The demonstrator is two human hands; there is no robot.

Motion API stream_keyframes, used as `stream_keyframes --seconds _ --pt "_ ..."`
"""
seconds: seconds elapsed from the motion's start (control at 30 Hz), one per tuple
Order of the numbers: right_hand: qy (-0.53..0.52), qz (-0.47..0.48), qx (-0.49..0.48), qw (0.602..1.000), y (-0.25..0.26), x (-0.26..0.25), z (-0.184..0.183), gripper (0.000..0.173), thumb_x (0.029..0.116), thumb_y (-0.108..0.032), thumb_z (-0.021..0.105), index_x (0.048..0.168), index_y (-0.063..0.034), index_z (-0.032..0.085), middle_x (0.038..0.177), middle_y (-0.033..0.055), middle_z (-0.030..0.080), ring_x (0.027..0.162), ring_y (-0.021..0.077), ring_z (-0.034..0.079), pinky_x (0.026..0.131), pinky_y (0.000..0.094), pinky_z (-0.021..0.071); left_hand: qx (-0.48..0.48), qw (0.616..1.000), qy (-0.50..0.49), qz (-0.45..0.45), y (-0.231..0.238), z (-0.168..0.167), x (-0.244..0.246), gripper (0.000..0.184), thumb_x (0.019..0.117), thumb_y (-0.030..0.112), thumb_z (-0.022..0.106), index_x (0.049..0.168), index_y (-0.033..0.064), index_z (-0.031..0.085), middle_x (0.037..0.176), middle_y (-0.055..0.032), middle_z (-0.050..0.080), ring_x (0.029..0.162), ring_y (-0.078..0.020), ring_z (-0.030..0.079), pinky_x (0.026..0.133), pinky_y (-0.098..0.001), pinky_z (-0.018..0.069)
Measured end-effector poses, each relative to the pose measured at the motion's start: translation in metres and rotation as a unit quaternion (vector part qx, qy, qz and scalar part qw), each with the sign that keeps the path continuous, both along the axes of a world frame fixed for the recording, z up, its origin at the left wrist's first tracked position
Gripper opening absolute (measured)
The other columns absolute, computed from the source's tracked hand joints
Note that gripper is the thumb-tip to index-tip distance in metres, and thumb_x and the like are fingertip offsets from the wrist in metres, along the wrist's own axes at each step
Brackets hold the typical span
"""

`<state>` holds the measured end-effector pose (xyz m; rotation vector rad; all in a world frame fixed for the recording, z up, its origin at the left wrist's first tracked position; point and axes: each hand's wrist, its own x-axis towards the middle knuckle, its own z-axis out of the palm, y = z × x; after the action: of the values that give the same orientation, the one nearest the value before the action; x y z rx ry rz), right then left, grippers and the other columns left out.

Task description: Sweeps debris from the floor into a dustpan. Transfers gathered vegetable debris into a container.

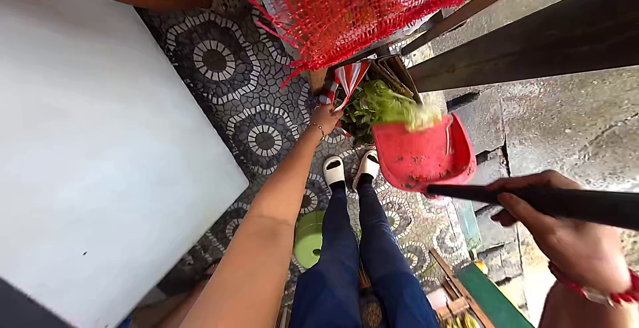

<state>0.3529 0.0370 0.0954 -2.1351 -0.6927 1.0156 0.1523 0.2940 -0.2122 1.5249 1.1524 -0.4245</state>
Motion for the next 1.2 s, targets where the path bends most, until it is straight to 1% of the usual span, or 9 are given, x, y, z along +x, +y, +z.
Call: stream_keyframes --seconds 0.17,0.3,0.4,0.53,0.63,0.7,0.77,1.0,1.2 --pt "0.026 0.025 -0.012 0.999 0.034 0.003 -0.062 0.014 0.0914 -0.011 0.063 0.104 -0.0050 0.062 0.087 -0.0013 0.073 0.060 0.0066 0.068 0.056 0.0246 0.0612 -0.003 1.000 -0.003 -0.006 -0.005 0.002 0.007 0.039 0.1082 0.026 0.052 0.125 -0.0087 0.061 0.123 -0.0320 0.062 0.120 -0.0447 0.059 0.105 -0.0610 0.0424" --pt "0.003 0.023 -0.001 1.000 0.011 0.004 -0.023 0.017 0.0904 -0.013 0.064 0.106 -0.0048 0.062 0.093 -0.0023 0.072 0.064 0.0046 0.068 0.056 0.0229 0.0603 0.015 0.998 -0.025 0.056 -0.007 0.000 0.002 0.041 0.1061 0.020 0.055 0.138 -0.0058 0.055 0.137 -0.0313 0.056 0.130 -0.0438 0.054 0.111 -0.0575 0.0404" --pt "0.000 0.027 0.009 1.000 -0.027 0.010 0.010 0.019 0.0891 -0.014 0.067 0.106 -0.0085 0.061 0.102 -0.0039 0.074 0.070 0.0024 0.069 0.055 0.0205 0.0592 0.030 0.993 -0.047 0.105 -0.033 0.006 -0.015 0.055 0.1054 0.014 0.052 0.154 -0.0041 0.034 0.153 -0.0322 0.041 0.139 -0.0454 0.047 0.114 -0.0571 0.0405" --pt "0.015 0.032 -0.008 0.999 -0.066 0.016 0.015 0.018 0.0882 -0.016 0.067 0.104 -0.0118 0.061 0.105 -0.0041 0.074 0.071 0.0014 0.069 0.055 0.0185 0.0574 -0.146 0.979 -0.023 -0.139 -0.124 0.052 -0.062 0.034 0.1064 0.011 0.048 0.130 -0.0126 0.057 0.127 -0.0339 0.061 0.122 -0.0463 0.059 0.107 -0.0614 0.0439" --pt "0.018 0.018 -0.043 0.999 -0.091 0.017 0.010 0.018 0.0866 -0.011 0.066 0.104 -0.0088 0.061 0.105 -0.0008 0.074 0.070 0.0035 0.069 0.055 0.0205 0.0577 -0.318 0.871 -0.110 -0.357 -0.190 0.134 -0.089 0.020 0.0938 0.003 0.064 0.111 -0.0069 0.070 0.104 -0.0269 0.070 0.100 -0.0417 0.067 0.090 -0.0615 0.0511" --pt "0.018 -0.032 -0.070 0.997 -0.106 0.014 0.010 0.019 0.0841 -0.007 0.063 0.102 -0.0070 0.058 0.104 0.0000 0.074 0.068 0.0041 0.069 0.053 0.0206 0.0572 -0.371 0.811 -0.151 -0.427 -0.223 0.191 -0.102 0.049 0.0817 -0.001 0.078 0.129 -0.0003 0.063 0.119 -0.0317 0.062 0.108 -0.0479 0.062 0.090 -0.0645 0.0498" --pt "0.005 -0.097 -0.093 0.991 -0.116 0.010 0.014 0.021 0.0835 -0.005 0.061 0.104 -0.0045 0.056 0.100 -0.0009 0.074 0.063 0.0039 0.068 0.051 0.0208 0.0572 -0.315 0.797 -0.134 -0.498 -0.236 0.222 -0.108 0.071 0.0792 0.008 0.084 0.144 0.0107 0.055 0.139 -0.0338 0.049 0.128 -0.0523 0.050 0.101 -0.0683 0.0434" --pt "-0.093 -0.238 -0.075 0.964 -0.149 0.013 0.049 0.014 0.0932 -0.005 0.054 0.106 -0.0023 0.050 0.090 -0.0052 0.072 0.053 0.0050 0.066 0.046 0.0235 0.0584 -0.244 0.788 -0.187 -0.534 -0.235 0.217 -0.105 0.037 0.0912 0.026 0.075 0.116 -0.0014 0.069 0.122 -0.0306 0.061 0.116 -0.0480 0.059 0.093 -0.0629 0.0494" --pt "-0.137 -0.274 -0.077 0.949 -0.158 0.017 0.051 0.013 0.0938 -0.005 0.054 0.106 -0.0002 0.051 0.091 -0.0027 0.072 0.051 0.0052 0.065 0.046 0.0234 0.0583 -0.255 0.764 -0.153 -0.573 -0.228 0.231 -0.093 0.039 0.0908 0.023 0.075 0.119 -0.0025 0.068 0.122 -0.0294 0.062 0.115 -0.0471 0.060 0.092 -0.0635 0.0499"
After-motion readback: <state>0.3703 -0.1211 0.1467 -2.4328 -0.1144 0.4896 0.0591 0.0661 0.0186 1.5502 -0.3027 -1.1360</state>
